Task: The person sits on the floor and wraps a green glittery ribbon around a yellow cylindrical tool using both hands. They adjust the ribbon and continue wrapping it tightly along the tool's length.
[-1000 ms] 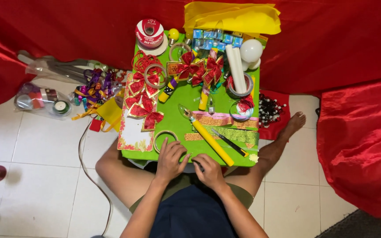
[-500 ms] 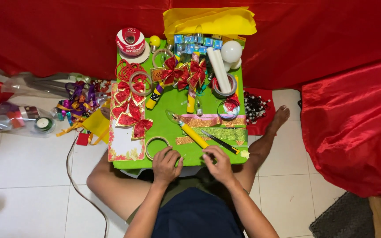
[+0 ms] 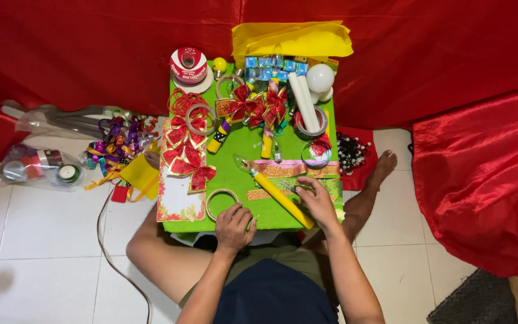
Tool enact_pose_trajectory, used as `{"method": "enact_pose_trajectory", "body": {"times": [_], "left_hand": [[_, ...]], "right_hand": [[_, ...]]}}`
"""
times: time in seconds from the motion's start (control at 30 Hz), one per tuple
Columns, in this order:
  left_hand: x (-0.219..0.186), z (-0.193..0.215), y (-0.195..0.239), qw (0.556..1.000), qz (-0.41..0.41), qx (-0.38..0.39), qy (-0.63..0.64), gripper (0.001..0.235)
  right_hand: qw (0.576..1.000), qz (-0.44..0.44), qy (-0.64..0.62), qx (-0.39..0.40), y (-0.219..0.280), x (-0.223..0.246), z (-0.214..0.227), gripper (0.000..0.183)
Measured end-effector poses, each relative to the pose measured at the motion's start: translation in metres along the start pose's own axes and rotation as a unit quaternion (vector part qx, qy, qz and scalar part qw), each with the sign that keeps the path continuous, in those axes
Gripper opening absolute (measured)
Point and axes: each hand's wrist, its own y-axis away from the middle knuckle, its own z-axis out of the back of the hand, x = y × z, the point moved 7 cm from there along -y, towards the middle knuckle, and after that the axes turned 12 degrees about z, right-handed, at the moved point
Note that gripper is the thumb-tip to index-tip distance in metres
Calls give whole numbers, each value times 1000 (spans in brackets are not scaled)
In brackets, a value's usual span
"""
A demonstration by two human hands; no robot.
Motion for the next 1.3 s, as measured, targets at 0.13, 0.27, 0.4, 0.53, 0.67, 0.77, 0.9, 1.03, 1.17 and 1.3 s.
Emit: {"method": "enact_pose_trajectory", "body": {"times": [0.13,0.27,0.4,0.53,0.67,0.77,0.9,1.03,1.17,1.3], "left_hand": [[-2,2,-3,1000,0,-2,-4,34],[-2,2,-2,1000,-3,-6,-5,34],[-2,3,-3,1000,-7,-3,2,32],[-4,5,-4,1000,-18,-8,0,31],[-4,5,-5,1000,-18,-8,-5,32],[-5,5,-5,1000,-17,-6,-5,32],[-5,5,-6,1000,-14,-2,-5,32],[-7,6,-6,1000,-20,-1,-9,30],[-6,4,-5,1000,-17,0,-10,30],[-6,4,-5,1000,-14,2,-12,30]], "right_hand": [[999,9,-45,14,8,1,-14,38],[928,179,311,101,24,28,-31,36],[924,203,299,127,36,22,-32,38],[923,202,319,72,30,11,-2,32],[910,189,369,-1,18,6,47,25],[896,169,407,-59,13,-17,90,23],[882,125,436,-124,15,-27,127,26],[933,9,319,-166,16,-49,139,41],[973,-53,88,-207,17,-59,129,50],[975,-13,28,-221,22,-33,115,45]]}}
